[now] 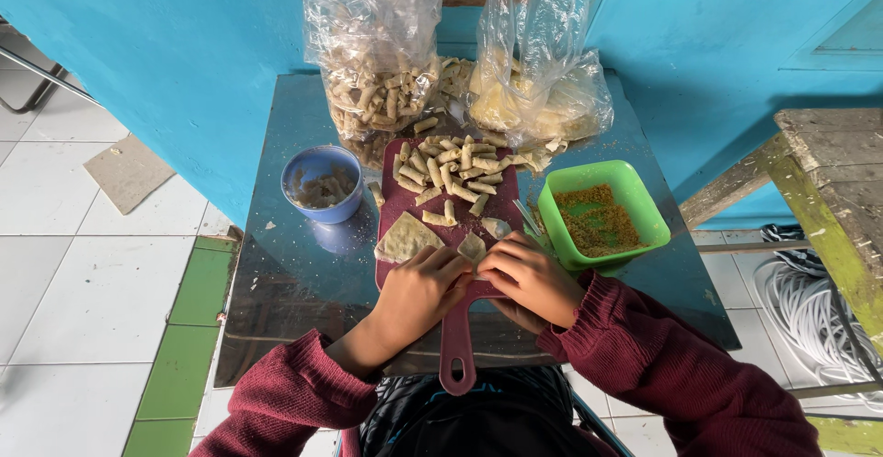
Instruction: The person sits at a table and tears pieces from a pile of rolled snack pieces on a cutting board, then wraps the pieces inside triangular flatbread sheets by hand. They occasionally reach into a green container of seasoning and place finished wrapped pieces aside.
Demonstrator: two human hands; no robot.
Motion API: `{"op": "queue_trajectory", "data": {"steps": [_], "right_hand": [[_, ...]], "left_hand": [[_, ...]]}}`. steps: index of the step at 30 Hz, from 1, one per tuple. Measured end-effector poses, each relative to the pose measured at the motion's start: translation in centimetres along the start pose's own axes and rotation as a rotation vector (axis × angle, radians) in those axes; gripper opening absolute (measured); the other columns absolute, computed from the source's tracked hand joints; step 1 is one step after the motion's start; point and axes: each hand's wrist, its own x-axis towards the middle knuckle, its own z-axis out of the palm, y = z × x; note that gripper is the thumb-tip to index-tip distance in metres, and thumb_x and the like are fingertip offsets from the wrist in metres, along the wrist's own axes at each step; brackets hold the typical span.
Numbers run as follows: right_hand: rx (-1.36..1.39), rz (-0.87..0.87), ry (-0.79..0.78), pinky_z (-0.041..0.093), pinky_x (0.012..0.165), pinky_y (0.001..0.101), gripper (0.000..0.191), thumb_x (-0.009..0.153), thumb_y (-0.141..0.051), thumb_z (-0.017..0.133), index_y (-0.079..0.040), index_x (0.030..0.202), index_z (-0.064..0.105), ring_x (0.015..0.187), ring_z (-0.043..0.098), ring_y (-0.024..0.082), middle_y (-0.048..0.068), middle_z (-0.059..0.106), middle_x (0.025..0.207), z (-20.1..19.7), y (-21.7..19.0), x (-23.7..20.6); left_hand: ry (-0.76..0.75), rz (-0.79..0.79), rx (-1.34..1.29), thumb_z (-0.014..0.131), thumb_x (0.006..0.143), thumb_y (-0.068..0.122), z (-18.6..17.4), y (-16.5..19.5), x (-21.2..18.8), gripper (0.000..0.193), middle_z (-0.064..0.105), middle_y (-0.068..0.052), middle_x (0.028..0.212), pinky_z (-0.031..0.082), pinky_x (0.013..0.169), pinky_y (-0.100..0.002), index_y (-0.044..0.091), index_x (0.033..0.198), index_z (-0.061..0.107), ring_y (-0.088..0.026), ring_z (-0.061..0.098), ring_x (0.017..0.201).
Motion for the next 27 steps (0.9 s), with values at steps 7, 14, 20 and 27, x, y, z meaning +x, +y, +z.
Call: {"op": "queue_trajectory", "data": {"steps": [7,14,20,27], "right_hand": [[-0.189,-0.122,-0.006,0.048,0.092,0.0398,0.011,0.086,-0.012,0.07,-0.006,0.094,0.066,0.1,0.062,0.023,0.002,0.066,0.098,-0.2,-0.2,0.2],[-0.339,-0.234,-0.058,0.045,0.099,0.0483,0.027,0.09,-0.031,0.068,-0.004,0.095,0.065,0.105,0.058,0.027,0.007,0.061,0.099,-0.6,-1.0,0.3],[-0.397,-0.331,-0.09,0.045,0.101,0.0462,0.028,0.089,-0.03,0.07,-0.003,0.097,0.07,0.109,0.058,0.026,0.006,0.062,0.104,-0.9,-0.6,0.2],[-0.46,-0.365,-0.122,0.044,0.102,0.0445,0.027,0.084,-0.027,0.07,-0.002,0.095,0.074,0.114,0.056,0.028,0.006,0.064,0.111,-1.0,-0.3,-0.2]], "left_hand": [[-0.007,-0.155,-0.141,0.073,0.087,0.014,0.3,0.0,0.2,0.012,0.067,-0.003,0.092,0.057,0.071,-0.039,0.011,0.097,0.068,-0.026,0.068,0.089],[-0.003,0.041,0.085,0.074,0.086,0.011,0.5,0.1,-0.4,0.018,0.067,-0.002,0.096,0.058,0.066,-0.034,0.009,0.103,0.07,-0.022,0.067,0.087],[-0.032,0.191,0.309,0.071,0.076,0.01,0.7,0.3,-0.9,0.034,0.066,0.001,0.098,0.058,0.065,-0.027,0.008,0.11,0.07,-0.015,0.067,0.09],[-0.013,0.091,0.226,0.075,0.086,0.02,1.5,-0.1,-0.4,0.019,0.065,-0.001,0.095,0.057,0.06,-0.031,0.008,0.099,0.067,-0.019,0.067,0.089]]}}
